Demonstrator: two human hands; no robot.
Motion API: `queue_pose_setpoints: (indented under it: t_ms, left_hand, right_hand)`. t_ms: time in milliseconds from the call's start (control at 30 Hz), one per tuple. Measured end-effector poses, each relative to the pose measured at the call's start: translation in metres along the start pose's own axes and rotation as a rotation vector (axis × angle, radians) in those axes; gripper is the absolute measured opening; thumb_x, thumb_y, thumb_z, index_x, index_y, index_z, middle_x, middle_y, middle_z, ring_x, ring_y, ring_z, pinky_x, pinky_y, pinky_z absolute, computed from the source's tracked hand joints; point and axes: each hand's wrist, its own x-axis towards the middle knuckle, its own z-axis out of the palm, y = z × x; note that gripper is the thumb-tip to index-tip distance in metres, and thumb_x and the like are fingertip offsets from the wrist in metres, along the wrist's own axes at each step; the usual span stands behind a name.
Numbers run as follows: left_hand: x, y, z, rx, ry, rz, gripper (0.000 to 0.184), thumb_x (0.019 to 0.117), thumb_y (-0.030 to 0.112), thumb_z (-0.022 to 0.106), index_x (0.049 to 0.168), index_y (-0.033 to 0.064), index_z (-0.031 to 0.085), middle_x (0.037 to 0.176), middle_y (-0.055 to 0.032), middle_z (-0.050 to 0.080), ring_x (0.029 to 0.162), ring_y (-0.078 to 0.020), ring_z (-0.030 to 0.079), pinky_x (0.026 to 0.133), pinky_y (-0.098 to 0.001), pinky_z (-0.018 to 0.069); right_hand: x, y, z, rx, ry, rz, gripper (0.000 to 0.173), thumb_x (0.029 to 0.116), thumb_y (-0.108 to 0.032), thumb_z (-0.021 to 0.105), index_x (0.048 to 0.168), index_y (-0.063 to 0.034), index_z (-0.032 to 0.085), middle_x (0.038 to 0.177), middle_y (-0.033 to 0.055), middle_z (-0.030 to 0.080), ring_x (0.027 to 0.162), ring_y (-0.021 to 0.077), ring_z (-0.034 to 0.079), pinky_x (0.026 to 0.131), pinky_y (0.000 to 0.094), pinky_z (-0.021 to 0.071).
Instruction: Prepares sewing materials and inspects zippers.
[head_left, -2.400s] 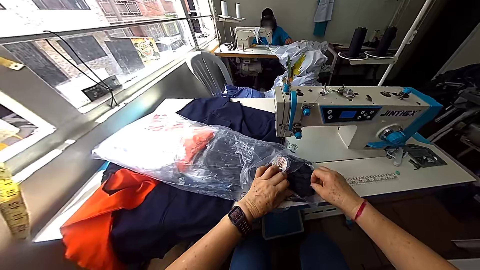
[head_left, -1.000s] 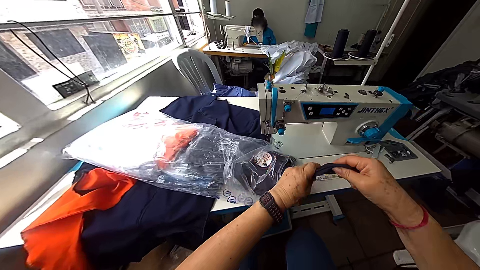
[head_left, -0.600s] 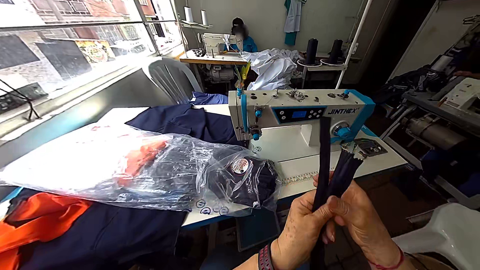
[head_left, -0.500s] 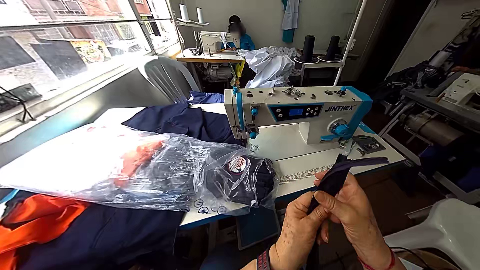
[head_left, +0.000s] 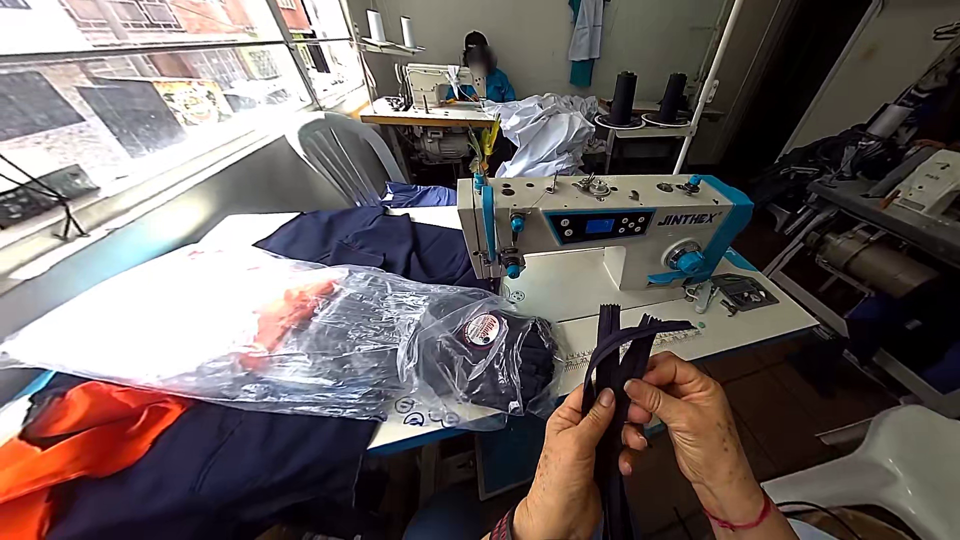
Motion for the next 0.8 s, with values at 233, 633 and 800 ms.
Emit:
queue_pose_setpoints:
  t_ms: [233,633,800]
  left_hand:
    - [0.002,-0.002,-0.005,-0.018,0.161,-0.011,0.020,0.1077,0.004,0.043,0.114,-0.0062,0.059,0.094,-0.0207,0.075,0.082,-0.0255,0.077,0.070,-0.0355,0.0641]
    - [0.008,-0.012,-0.027,0.172,0.083,0.124,0.012,0.0975,-0.001,0.061,0.098,-0.0039,0.072,0.072,-0.0091,0.071,0.054,-0.0073,0.064,0.050,-0.0193,0.0529]
    - [0.020,-0.023,-0.060,0.574,-0.050,0.520,0.036,0.1101,0.026,0.043,0.101,0.0037,0.070,0.080,0.0062,0.070,0.068,0.0026,0.063,0.064,-0.0152,0.0543]
  right_hand:
    - [0.000,0.000,0.003,0.274,0.113,0.139,0.016,0.0953,0.007,0.048,0.109,-0.0011,0.052,0.088,0.0105,0.074,0.078,0.0159,0.075,0.072,0.0293,0.0636]
    - [-0.008,0.008,0.026,0.167,0.092,0.215,0.004,0.0856,-0.003,0.076,0.087,-0.0002,0.079,0.096,0.0130,0.078,0.085,0.0107,0.074,0.077,0.0227,0.0604]
    - [-0.008,0.005,0.030,0.249,0.168,0.244,0.018,0.0947,0.004,0.060,0.094,0.0008,0.077,0.088,0.0110,0.078,0.078,0.0131,0.075,0.075,0.0254,0.0626]
